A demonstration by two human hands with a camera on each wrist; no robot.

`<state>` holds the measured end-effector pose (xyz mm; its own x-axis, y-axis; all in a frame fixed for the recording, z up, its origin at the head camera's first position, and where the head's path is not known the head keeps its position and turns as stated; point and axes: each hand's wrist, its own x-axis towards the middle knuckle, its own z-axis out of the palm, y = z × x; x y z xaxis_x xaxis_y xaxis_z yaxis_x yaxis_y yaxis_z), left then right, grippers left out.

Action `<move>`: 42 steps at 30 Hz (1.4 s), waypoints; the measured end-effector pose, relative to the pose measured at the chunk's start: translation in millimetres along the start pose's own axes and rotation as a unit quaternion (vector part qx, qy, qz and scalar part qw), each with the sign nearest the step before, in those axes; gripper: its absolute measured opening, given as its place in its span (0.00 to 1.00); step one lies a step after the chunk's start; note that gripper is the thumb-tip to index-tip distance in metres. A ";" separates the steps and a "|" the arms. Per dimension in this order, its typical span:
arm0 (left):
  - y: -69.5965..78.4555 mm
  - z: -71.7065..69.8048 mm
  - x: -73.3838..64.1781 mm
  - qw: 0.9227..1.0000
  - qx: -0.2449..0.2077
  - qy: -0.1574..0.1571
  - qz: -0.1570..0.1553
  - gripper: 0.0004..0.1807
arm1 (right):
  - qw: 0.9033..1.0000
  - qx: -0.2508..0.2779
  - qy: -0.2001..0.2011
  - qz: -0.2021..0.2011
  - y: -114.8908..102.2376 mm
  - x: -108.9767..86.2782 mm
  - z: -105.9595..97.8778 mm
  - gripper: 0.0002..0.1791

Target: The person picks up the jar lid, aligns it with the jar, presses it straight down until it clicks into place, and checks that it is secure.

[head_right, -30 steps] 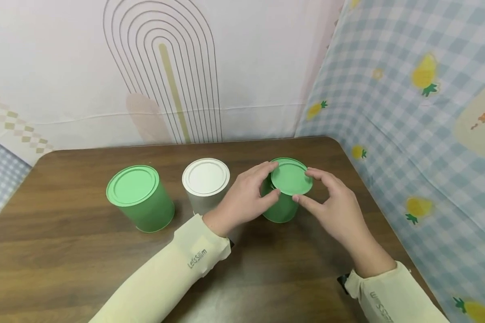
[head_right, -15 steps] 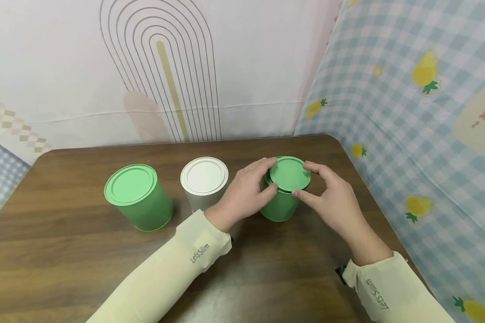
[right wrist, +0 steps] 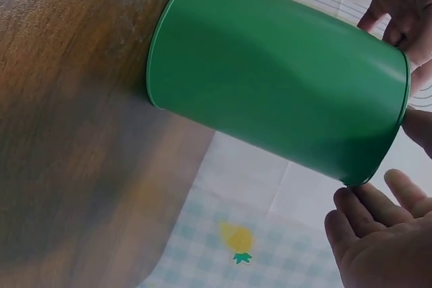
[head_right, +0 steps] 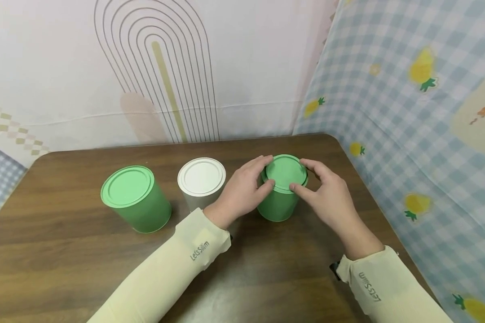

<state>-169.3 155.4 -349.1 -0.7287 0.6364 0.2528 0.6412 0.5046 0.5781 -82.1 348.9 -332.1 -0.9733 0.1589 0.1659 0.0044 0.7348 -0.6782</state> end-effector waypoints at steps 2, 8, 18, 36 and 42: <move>-0.1 0.0 0.6 1.000 -0.006 0.001 -0.002 0.28 | 1.000 0.000 0.006 -0.005 -0.6 0.1 -0.1 0.34; -0.4 0.9 1.4 1.000 -0.022 0.003 -0.003 0.27 | 1.000 -0.006 0.007 -0.010 -1.1 0.0 0.2 0.33; -3.3 1.3 2.7 1.000 -0.015 0.006 0.013 0.28 | 1.000 -0.015 0.009 -0.019 -2.5 0.9 1.7 0.33; -3.3 3.3 5.2 0.999 0.027 -0.016 0.025 0.27 | 0.998 -0.061 -0.020 -0.012 -14.5 8.1 2.9 0.30; -3.1 2.1 4.7 0.999 0.039 -0.016 0.030 0.27 | 0.997 -0.066 -0.049 0.012 -17.2 9.8 -1.1 0.31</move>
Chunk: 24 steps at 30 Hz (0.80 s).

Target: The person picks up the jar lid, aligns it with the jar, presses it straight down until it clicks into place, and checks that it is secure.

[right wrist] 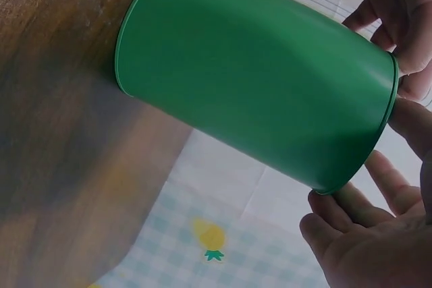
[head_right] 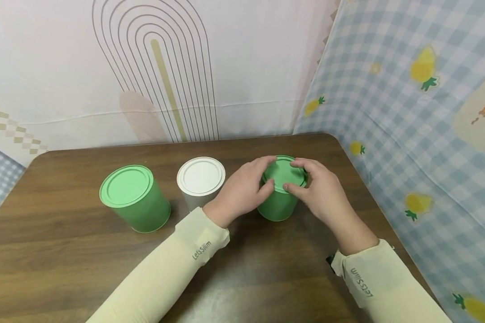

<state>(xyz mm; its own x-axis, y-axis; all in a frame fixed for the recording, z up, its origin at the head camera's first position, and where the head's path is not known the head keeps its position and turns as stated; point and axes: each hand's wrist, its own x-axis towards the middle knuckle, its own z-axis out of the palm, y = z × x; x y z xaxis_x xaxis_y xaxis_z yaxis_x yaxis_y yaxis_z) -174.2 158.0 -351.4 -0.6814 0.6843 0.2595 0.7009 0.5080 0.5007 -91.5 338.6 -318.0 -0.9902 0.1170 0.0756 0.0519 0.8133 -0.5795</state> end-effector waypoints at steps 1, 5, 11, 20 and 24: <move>-0.4 -0.9 -0.3 1.000 -0.007 0.000 -0.002 0.27 | 1.000 -0.001 -0.002 0.001 -0.4 0.2 -0.4 0.31; -3.2 -2.4 -1.4 0.999 -0.036 0.004 -0.006 0.27 | 1.000 -0.001 -0.008 0.000 -2.0 0.8 -0.8 0.32; -10.2 5.5 -6.4 0.994 -0.106 0.024 -0.008 0.28 | 1.000 0.012 0.008 0.007 -0.1 -0.9 0.6 0.35; -12.6 9.7 -8.4 0.994 -0.098 0.040 0.006 0.31 | 0.999 0.008 0.039 -0.002 6.0 -4.4 0.7 0.38; -13.3 10.4 -11.2 0.993 -0.114 0.010 0.000 0.36 | 0.999 0.022 0.037 0.005 9.2 -10.9 0.4 0.39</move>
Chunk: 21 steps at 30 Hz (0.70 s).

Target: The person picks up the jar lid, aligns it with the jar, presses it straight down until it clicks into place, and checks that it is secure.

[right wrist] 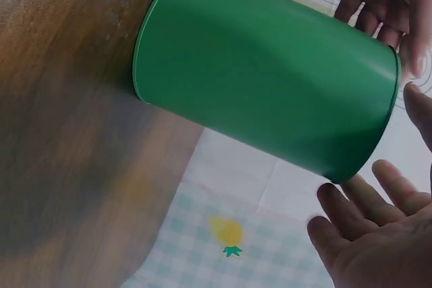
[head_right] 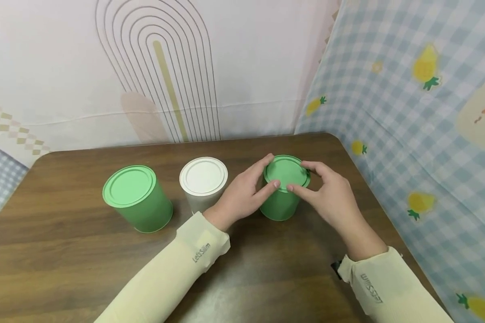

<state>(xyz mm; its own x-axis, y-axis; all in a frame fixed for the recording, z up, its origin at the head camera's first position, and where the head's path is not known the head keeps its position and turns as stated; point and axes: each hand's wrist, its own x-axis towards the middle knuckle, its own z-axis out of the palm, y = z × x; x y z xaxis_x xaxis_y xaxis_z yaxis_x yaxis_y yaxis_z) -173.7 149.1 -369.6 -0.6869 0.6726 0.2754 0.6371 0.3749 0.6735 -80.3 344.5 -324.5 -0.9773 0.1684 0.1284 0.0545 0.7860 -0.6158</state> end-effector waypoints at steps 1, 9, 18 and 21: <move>-0.7 -0.3 -0.5 1.000 -0.004 -0.006 -0.004 0.38 | 1.000 0.003 -0.001 0.000 0.6 -0.7 -0.2 0.40; -6.3 -2.1 -9.3 0.999 -0.013 -0.035 0.002 0.43 | 0.999 0.007 0.032 -0.024 6.2 -4.8 4.0 0.38; 0.4 -16.4 -43.6 0.994 0.058 -0.088 0.040 0.47 | 0.993 -0.006 0.064 -0.096 0.8 -27.7 15.1 0.32; 2.6 -26.4 -63.8 0.989 0.090 -0.105 0.060 0.47 | 0.993 -0.016 0.040 -0.112 -2.6 -40.9 17.1 0.33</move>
<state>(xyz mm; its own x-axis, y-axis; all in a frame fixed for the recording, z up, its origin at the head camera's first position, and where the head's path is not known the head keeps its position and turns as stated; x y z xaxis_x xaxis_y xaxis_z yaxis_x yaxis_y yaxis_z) -137.5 90.3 -367.3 -0.5261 0.8302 0.1842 0.7748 0.3787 0.5063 -44.0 325.4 -341.4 -0.9463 0.0335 0.3217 -0.1545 0.8270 -0.5405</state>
